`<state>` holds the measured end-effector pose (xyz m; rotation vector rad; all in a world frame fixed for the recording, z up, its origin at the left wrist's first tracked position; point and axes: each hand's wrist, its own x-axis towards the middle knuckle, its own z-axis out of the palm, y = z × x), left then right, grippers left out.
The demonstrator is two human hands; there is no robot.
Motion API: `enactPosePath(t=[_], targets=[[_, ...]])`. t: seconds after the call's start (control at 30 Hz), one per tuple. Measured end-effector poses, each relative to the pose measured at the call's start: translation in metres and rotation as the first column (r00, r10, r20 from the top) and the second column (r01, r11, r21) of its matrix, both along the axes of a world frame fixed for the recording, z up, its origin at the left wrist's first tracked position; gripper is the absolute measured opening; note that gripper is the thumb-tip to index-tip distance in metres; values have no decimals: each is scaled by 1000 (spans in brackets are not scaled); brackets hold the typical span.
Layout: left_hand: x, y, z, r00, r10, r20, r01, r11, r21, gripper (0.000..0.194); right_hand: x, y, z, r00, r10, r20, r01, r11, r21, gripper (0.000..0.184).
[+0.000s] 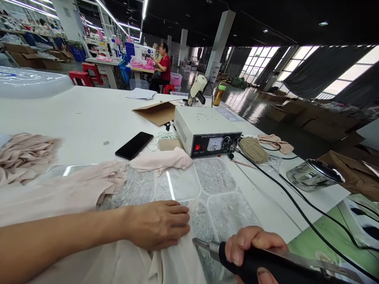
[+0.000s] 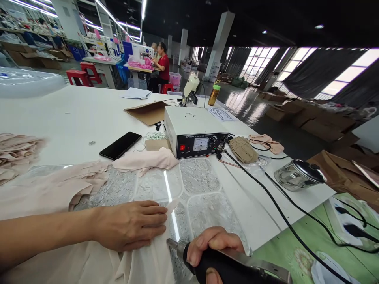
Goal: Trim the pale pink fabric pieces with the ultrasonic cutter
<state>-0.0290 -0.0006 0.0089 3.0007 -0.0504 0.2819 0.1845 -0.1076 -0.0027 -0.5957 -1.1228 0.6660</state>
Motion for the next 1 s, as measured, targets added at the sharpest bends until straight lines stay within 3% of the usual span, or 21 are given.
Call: enactPosePath(t=[0.2, 1.0], targets=[[0, 0, 1, 1000, 0, 7, 0, 1000, -22, 27, -5, -13, 19, 1000, 11, -9, -12, 980, -197, 12], [-2, -2, -1, 1000, 19, 5, -19, 1000, -14, 31, -9, 0, 17, 999, -47, -10, 45, 990, -130, 10]])
